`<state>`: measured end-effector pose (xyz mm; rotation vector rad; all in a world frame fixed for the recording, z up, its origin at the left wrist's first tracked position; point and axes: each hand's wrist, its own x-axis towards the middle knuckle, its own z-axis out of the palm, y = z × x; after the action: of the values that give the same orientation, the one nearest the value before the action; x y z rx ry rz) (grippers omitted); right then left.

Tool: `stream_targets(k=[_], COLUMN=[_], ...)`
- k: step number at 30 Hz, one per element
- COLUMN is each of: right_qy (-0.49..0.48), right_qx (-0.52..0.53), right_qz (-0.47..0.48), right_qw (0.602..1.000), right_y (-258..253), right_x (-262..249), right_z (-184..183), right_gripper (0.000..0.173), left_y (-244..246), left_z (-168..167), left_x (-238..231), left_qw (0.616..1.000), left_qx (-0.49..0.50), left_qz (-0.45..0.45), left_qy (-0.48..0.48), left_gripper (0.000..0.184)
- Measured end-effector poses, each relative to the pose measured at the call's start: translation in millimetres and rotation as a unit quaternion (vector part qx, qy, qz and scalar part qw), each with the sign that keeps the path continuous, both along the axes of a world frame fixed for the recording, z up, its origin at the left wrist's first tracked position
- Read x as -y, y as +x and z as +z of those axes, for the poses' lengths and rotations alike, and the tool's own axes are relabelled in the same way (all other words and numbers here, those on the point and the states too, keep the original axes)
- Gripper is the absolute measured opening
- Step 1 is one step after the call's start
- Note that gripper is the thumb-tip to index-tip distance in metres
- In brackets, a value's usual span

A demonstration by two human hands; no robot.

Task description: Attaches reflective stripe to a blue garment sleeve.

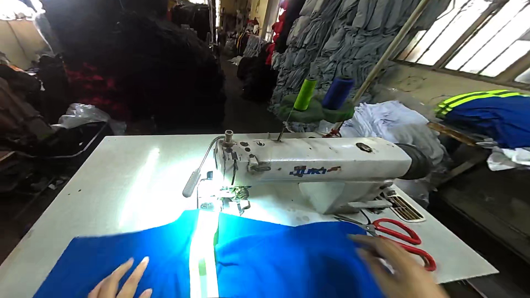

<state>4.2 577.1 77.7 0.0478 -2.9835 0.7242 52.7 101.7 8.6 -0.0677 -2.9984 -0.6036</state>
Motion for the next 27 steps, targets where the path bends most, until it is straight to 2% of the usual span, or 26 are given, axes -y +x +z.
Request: stream_targets(k=[3, 6, 9, 11, 14, 15, 18, 23, 27], right_qy=[-0.047, -0.033, -0.005, 0.013, 0.041, 0.048, 0.063, 0.068, 0.075], right_qx=[-0.033, -0.057, -0.033, -0.012, -0.035, -0.044, -0.064, -0.059, -0.076], right_qz=[0.119, 0.161, 0.173, 0.167, 0.166, 0.166, 0.158, 0.155, 0.153], right_qw=[0.991, 0.985, 0.984, 0.986, 0.985, 0.984, 0.983, 0.984, 0.982], right_y=[-9, -15, -18, -22, -27, -30, -42, -61, -66], right_x=[95, 154, 182, 188, 184, 182, 175, 171, 166], right_z=[-13, -37, -60, -74, -90, -91, -98, -104, -108], right_gripper=[0.03, 0.033, 0.038, 0.043, 0.047, 0.047, 0.047, 0.049, 0.049], left_y=[-9, -14, -29, -47, -77, -87, -104, -119, -128], left_z=[-21, -7, 5, 2, -22, -29, -47, -40, -40], left_x=[1, 2, -31, -60, -84, -85, -85, -89, -91], left_qw=[0.997, 0.992, 0.996, 0.981, 0.974, 0.974, 0.973, 0.976, 0.974], left_qx=[0.055, 0.109, -0.019, -0.069, -0.031, -0.008, -0.055, -0.013, -0.019], left_qz=[-0.039, -0.047, -0.088, -0.162, -0.215, -0.221, -0.222, -0.216, -0.224], left_qy=[-0.033, -0.046, 0.025, 0.077, 0.066, 0.055, 0.037, 0.006, 0.005], left_gripper=[0.059, 0.064, 0.041, 0.032, 0.042, 0.044, 0.046, 0.051, 0.05])
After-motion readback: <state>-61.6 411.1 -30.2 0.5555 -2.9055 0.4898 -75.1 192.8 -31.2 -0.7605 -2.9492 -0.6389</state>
